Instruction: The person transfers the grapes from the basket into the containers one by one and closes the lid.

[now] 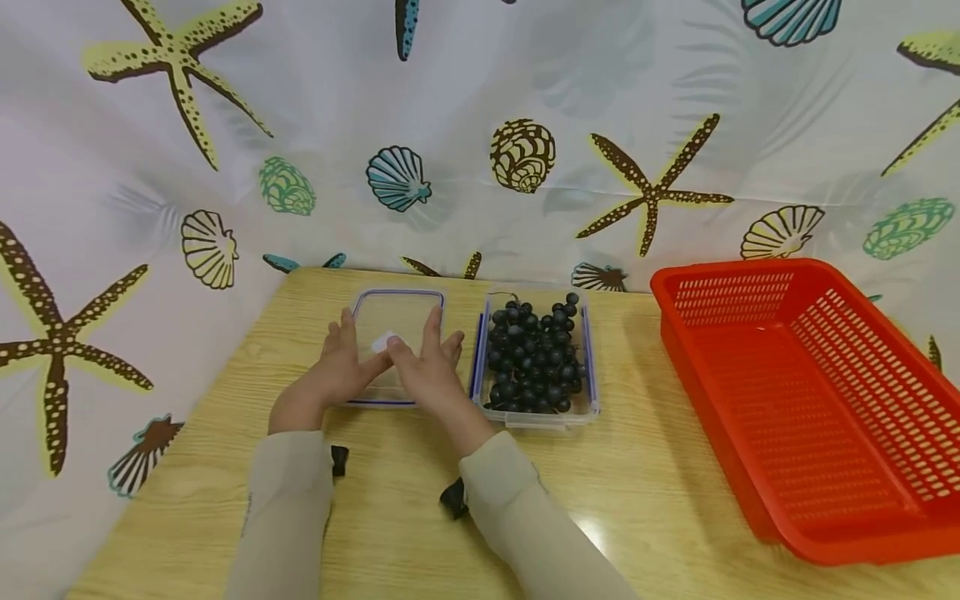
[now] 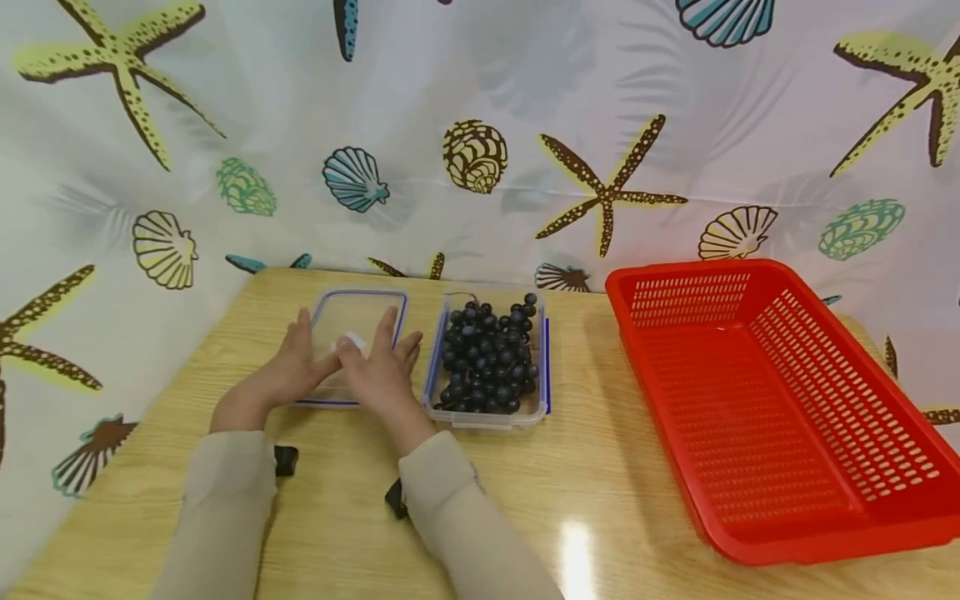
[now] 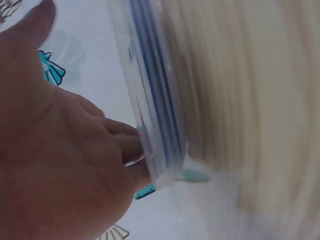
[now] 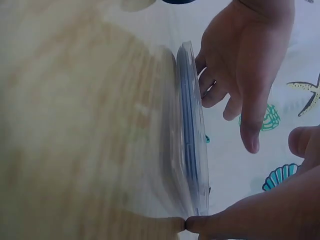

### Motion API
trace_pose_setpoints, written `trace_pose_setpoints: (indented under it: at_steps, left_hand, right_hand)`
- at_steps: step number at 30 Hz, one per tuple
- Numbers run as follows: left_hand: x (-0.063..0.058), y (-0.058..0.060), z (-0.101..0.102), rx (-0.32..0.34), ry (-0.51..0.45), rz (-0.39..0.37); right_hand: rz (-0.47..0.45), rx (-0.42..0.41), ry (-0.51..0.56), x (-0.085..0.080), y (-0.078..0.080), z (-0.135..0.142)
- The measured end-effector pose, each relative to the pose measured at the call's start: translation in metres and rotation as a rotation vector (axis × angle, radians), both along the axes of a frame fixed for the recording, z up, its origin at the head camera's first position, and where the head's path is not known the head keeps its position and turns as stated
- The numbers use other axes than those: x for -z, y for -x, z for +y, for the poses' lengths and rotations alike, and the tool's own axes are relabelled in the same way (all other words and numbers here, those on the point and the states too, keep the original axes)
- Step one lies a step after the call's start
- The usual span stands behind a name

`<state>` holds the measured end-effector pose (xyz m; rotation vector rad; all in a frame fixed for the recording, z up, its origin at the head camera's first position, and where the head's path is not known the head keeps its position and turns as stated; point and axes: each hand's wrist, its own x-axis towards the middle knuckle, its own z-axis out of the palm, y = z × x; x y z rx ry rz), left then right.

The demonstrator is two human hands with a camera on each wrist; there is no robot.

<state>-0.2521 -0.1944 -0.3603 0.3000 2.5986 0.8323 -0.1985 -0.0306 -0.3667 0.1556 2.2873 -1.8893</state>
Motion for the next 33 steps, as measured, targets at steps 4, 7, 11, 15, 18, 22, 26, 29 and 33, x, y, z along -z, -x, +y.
trace_pose_setpoints:
  at_steps: [4, 7, 11, 15, 18, 22, 26, 29, 33]
  left_hand:
    - [0.002, 0.002, -0.004, -0.012, -0.084, -0.04]
    - [0.0, 0.003, -0.002, -0.055, -0.151, -0.071]
    - [-0.003, 0.0, 0.002, -0.161, -0.23, -0.115]
    - [-0.006, -0.001, 0.005, -0.237, -0.266, -0.081]
    - [-0.008, -0.002, 0.008, -0.276, -0.29, -0.042]
    - [-0.013, -0.004, 0.008, -0.322, -0.327, -0.003]
    - [-0.023, -0.007, 0.011, -0.366, -0.388, 0.047]
    - [-0.031, -0.009, 0.013, -0.407, -0.44, 0.099]
    - [-0.04, -0.012, 0.016, -0.466, -0.503, 0.171]
  right_hand:
    - [-0.016, -0.031, 0.017, 0.003, 0.005, 0.001]
    - [-0.025, -0.035, 0.043, 0.003, 0.005, 0.002]
    - [-0.031, -0.019, 0.064, 0.002, 0.005, 0.003]
    - [-0.013, 0.0, 0.078, 0.003, 0.005, 0.003]
    - [0.001, 0.019, 0.104, 0.002, 0.004, 0.003]
    - [0.023, 0.04, 0.127, -0.002, 0.003, 0.003]
    - [0.088, 0.043, 0.14, -0.01, -0.001, 0.004]
    - [0.138, 0.028, 0.141, -0.018, -0.004, 0.006]
    - [0.17, 0.024, 0.109, -0.027, -0.009, 0.008]
